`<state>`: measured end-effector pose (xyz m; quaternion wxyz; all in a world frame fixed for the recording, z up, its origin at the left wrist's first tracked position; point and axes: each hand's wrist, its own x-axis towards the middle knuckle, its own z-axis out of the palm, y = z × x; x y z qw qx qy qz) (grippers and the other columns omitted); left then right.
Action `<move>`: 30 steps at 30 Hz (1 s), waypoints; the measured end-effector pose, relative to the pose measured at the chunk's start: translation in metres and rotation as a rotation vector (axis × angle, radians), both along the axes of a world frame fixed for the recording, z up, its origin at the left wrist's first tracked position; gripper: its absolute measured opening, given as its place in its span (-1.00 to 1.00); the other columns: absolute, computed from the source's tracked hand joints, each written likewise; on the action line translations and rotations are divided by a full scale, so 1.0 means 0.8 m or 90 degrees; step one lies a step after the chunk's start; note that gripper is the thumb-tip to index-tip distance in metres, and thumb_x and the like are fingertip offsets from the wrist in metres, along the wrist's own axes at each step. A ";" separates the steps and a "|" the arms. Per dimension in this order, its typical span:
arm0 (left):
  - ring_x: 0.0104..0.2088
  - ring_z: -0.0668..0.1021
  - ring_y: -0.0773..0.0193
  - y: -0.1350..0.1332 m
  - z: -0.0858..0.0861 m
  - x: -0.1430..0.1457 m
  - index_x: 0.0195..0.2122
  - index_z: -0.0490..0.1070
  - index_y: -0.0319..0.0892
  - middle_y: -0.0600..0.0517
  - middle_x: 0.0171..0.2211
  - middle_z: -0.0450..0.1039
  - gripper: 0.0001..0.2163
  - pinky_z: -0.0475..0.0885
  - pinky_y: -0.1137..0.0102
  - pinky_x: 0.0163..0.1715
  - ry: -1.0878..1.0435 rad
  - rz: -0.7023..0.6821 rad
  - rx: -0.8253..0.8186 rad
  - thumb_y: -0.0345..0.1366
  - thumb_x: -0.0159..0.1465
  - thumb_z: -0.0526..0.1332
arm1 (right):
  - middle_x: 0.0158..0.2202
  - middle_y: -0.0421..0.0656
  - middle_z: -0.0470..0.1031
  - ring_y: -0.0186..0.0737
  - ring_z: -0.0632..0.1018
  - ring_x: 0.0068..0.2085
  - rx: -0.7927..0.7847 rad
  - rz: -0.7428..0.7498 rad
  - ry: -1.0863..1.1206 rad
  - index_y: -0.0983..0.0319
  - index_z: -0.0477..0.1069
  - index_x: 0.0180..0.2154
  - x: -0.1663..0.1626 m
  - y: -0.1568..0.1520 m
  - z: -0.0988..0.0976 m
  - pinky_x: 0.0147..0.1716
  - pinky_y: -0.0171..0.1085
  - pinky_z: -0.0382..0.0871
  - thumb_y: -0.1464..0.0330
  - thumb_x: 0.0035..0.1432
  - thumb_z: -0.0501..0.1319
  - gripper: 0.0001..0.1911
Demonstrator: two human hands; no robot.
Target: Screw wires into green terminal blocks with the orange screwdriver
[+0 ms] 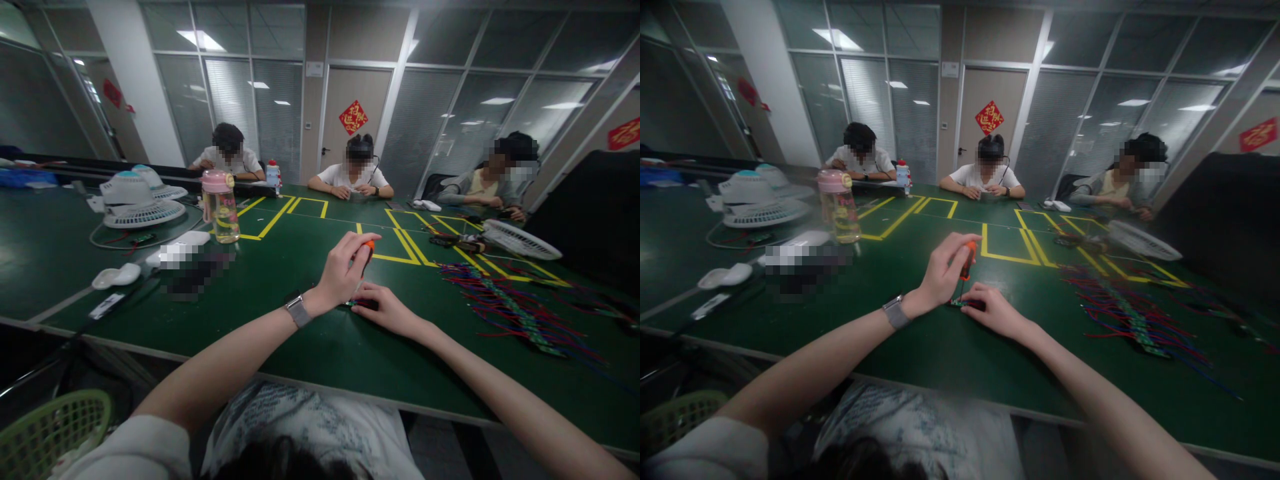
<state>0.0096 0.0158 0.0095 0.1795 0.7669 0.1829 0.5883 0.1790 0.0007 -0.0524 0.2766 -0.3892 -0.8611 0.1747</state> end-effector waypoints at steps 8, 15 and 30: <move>-0.25 0.52 0.30 -0.001 0.003 0.002 -0.04 0.42 -0.19 -0.06 -0.18 0.47 -0.77 0.45 0.44 -0.28 -0.022 0.023 0.001 -0.35 0.40 0.02 | -0.23 -0.08 0.52 -0.14 0.54 -0.20 0.003 0.007 -0.012 0.23 0.56 -0.18 0.000 0.001 0.000 -0.14 -0.17 0.42 0.32 0.22 0.24 -0.82; -0.29 0.47 0.34 0.001 0.000 0.004 -0.16 0.49 -0.17 0.00 -0.27 0.37 -0.87 0.43 0.50 -0.35 -0.037 0.042 0.037 -0.33 0.32 0.18 | -0.23 -0.07 0.51 -0.16 0.54 -0.23 0.006 0.000 -0.015 0.26 0.55 -0.19 0.001 0.002 -0.003 -0.19 -0.19 0.43 0.35 0.21 0.25 -0.84; -0.09 0.55 0.23 0.001 0.003 0.001 -0.04 0.47 -0.17 -0.08 -0.09 0.53 -0.75 0.46 0.31 -0.08 -0.045 0.041 0.032 -0.37 0.40 0.02 | -0.26 -0.10 0.50 -0.17 0.52 -0.23 -0.003 0.003 -0.017 0.23 0.55 -0.19 -0.001 -0.001 0.001 -0.18 -0.20 0.41 0.33 0.22 0.23 -0.83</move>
